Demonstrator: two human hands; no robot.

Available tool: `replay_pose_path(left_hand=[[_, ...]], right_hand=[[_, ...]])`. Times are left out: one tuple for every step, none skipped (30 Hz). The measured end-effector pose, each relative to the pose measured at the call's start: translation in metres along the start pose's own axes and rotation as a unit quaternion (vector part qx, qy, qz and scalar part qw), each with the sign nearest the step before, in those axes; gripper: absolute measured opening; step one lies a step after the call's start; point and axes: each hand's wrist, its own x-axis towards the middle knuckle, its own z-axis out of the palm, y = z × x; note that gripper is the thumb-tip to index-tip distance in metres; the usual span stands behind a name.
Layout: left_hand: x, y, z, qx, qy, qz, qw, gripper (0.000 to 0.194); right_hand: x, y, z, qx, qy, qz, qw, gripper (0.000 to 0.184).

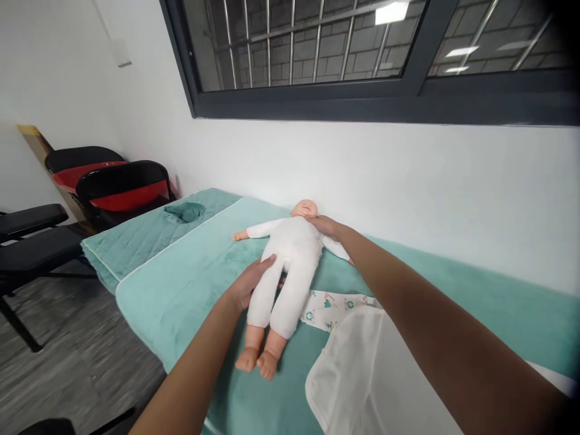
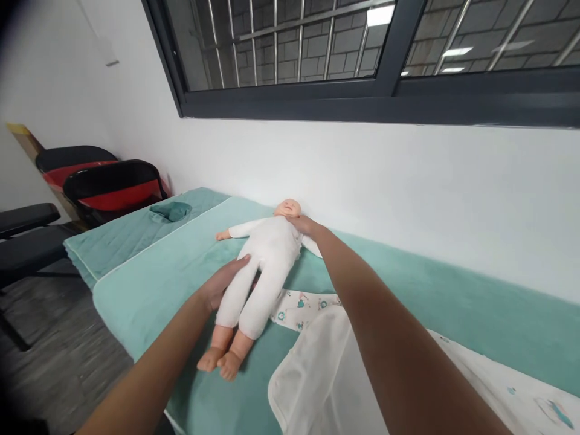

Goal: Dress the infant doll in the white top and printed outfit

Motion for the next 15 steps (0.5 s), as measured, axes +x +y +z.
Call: replay_pose_path(left_hand=[[-0.002, -0.001, 0.002, -0.01, 0.002, -0.006, 1.0, 0.06], [-0.005, -0.003, 0.005, -0.019, 0.002, -0.011, 1.0, 0.059], [-0.01, -0.004, 0.009, -0.028, 0.0, -0.013, 1.0, 0.058], [-0.016, -0.006, 0.014, -0.038, -0.003, -0.01, 0.999, 0.058], [-0.022, -0.007, 0.021, -0.047, -0.006, -0.005, 0.999, 0.058], [-0.03, -0.008, 0.029, -0.055, -0.008, 0.001, 0.998, 0.059], [-0.038, -0.01, 0.039, -0.062, -0.009, 0.007, 0.998, 0.06], [-0.046, -0.011, 0.051, -0.066, -0.01, 0.013, 0.998, 0.062], [-0.055, -0.012, 0.063, -0.069, -0.011, 0.017, 0.997, 0.064], [-0.064, -0.015, 0.078, -0.07, -0.012, 0.019, 0.997, 0.065], [-0.073, -0.017, 0.093, -0.071, -0.015, 0.018, 0.997, 0.067], [-0.082, -0.021, 0.109, -0.074, -0.018, 0.014, 0.997, 0.068], [-0.092, -0.025, 0.125, -0.078, -0.023, 0.01, 0.997, 0.069], [-0.102, -0.03, 0.142, -0.082, -0.028, 0.005, 0.996, 0.069], [-0.112, -0.036, 0.158, -0.087, -0.033, -0.002, 0.996, 0.07]], right_hand=[[-0.003, -0.002, -0.002, 0.009, -0.017, -0.002, 1.0, 0.062], [-0.008, -0.003, -0.004, 0.014, -0.03, -0.003, 0.999, 0.063], [-0.015, -0.003, -0.007, 0.017, -0.039, -0.005, 0.999, 0.065], [-0.023, -0.004, -0.01, 0.019, -0.044, -0.006, 0.999, 0.066], [-0.032, -0.004, -0.015, 0.02, -0.045, -0.008, 0.999, 0.065], [-0.043, -0.005, -0.021, 0.019, -0.045, -0.011, 0.999, 0.064], [-0.056, -0.005, -0.028, 0.018, -0.042, -0.014, 0.999, 0.063], [-0.069, -0.006, -0.036, 0.017, -0.037, -0.015, 0.999, 0.062], [-0.084, -0.007, -0.044, 0.014, -0.03, -0.015, 0.999, 0.061], [-0.1, -0.007, -0.053, 0.006, -0.02, -0.017, 1.0, 0.059], [-0.116, -0.006, -0.062, -0.003, -0.009, -0.019, 1.0, 0.057], [-0.133, -0.004, -0.072, -0.014, 0.003, -0.023, 1.0, 0.054], [-0.151, -0.001, -0.081, -0.024, 0.01, -0.025, 0.999, 0.05], [-0.168, 0.003, -0.091, -0.027, 0.011, -0.028, 0.999, 0.047], [-0.186, 0.009, -0.101, -0.023, 0.006, -0.03, 0.999, 0.044]])
